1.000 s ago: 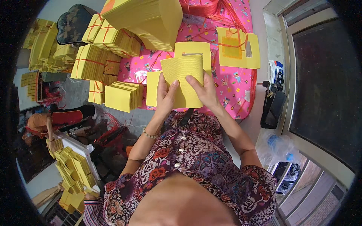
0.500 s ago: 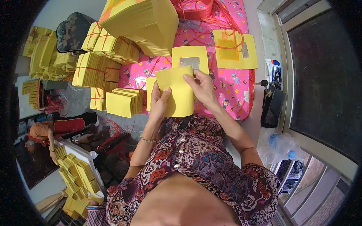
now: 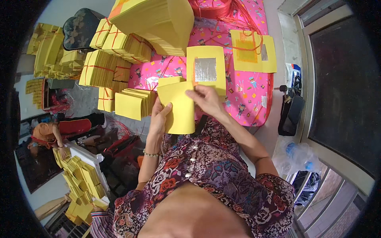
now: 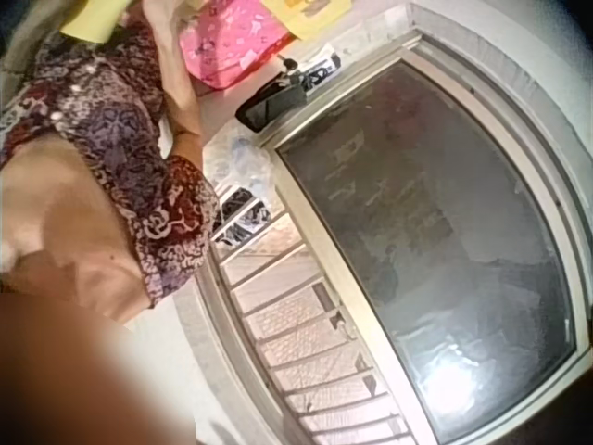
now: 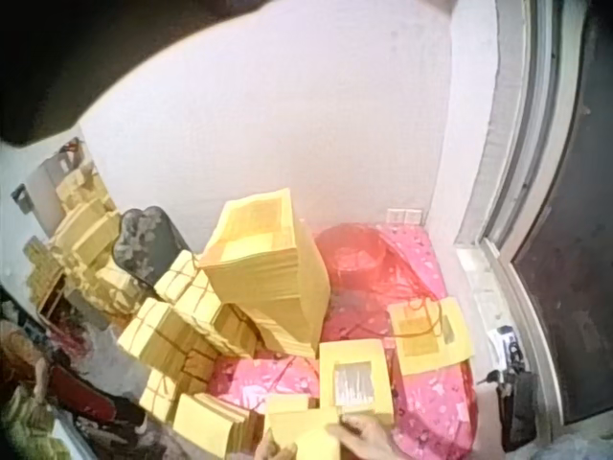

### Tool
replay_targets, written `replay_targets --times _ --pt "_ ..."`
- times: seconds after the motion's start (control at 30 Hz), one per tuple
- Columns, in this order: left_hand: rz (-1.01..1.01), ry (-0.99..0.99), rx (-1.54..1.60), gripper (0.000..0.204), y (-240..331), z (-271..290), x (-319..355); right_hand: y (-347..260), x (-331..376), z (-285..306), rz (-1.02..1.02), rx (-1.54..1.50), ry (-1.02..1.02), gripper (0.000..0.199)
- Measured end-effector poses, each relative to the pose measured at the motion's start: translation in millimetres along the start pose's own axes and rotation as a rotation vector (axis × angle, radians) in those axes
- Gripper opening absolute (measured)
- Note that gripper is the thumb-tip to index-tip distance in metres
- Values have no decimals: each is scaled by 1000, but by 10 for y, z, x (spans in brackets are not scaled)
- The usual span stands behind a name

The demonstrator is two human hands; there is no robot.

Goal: Bundling and tying stacks of yellow paper with red string.

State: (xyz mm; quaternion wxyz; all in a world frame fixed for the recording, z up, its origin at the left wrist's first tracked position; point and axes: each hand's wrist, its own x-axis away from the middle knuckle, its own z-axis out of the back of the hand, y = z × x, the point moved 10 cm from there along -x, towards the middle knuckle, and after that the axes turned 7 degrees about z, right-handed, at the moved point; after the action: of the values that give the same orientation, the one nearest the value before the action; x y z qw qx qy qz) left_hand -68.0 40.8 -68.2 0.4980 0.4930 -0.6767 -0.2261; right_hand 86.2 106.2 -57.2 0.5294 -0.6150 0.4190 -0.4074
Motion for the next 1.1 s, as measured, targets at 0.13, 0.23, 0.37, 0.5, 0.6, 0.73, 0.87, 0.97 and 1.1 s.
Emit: replay_targets --times 0.13,0.23,0.37,0.5,0.6,0.73,0.87,0.97,1.1 --pt "5 112 -44 43 -9 278 111 398 230 -349 -282 149 -257 27" --pt "20 130 -41 43 -45 388 185 395 198 -429 -48 401 -262 28" --pt "35 165 -51 39 9 524 273 401 354 -707 -246 209 -354 32" --pt "43 207 -86 39 -1 670 319 502 320 -764 -156 453 -365 39" --pt "29 202 -72 39 32 747 261 625 363 -822 -130 193 -268 46" --pt "28 209 -63 39 30 769 227 535 388 -849 -176 374 -396 47" --pt "17 192 -47 39 26 786 141 733 490 -869 -281 251 -379 42" --pt "17 170 -49 39 35 802 74 827 564 -880 -371 86 -354 38" --pt "19 206 -64 38 31 835 23 785 568 -894 -395 -6 -324 32"
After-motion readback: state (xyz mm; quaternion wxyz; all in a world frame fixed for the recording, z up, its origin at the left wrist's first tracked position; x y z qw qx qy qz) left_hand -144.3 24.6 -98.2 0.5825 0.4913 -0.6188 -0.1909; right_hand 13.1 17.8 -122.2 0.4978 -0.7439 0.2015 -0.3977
